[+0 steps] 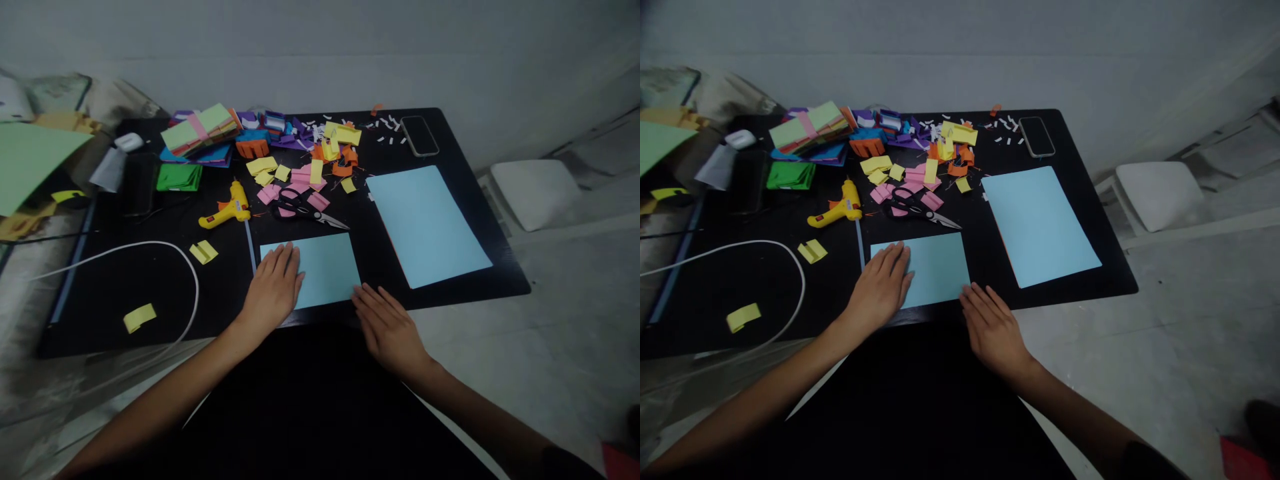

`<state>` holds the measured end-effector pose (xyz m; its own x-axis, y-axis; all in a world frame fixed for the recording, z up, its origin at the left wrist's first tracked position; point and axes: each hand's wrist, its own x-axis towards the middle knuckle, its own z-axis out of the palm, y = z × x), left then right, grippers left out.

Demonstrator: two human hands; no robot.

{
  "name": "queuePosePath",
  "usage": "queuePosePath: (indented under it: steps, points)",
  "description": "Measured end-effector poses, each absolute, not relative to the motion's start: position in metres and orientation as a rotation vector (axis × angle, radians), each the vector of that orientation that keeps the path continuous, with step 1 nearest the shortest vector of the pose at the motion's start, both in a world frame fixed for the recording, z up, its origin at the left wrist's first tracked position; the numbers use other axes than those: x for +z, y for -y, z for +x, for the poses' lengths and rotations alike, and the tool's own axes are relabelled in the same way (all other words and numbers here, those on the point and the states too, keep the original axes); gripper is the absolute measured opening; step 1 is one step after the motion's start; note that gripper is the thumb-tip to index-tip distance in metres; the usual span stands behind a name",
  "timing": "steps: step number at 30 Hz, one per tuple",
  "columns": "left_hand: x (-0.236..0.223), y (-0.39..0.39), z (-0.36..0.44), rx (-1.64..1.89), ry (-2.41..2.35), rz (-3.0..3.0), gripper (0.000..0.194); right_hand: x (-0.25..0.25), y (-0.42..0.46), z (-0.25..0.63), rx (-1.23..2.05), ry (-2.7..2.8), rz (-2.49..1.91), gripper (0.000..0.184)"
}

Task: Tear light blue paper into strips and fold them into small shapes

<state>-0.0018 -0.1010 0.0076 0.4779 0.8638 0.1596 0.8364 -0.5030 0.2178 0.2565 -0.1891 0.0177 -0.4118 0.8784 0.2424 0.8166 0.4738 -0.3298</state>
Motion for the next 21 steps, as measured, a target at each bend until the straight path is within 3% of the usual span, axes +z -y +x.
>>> queuePosePath:
  steps: [9,21]
  points:
    - [0.011,0.102,0.001,0.347,-1.529,2.618,0.051,0.022,0.169,0.256,0.139,2.085,-1.457,0.028]
    - [0.005,0.102,0.0,0.413,-1.528,2.609,0.05,-0.003,0.079,0.184,0.345,2.355,-1.536,0.058]
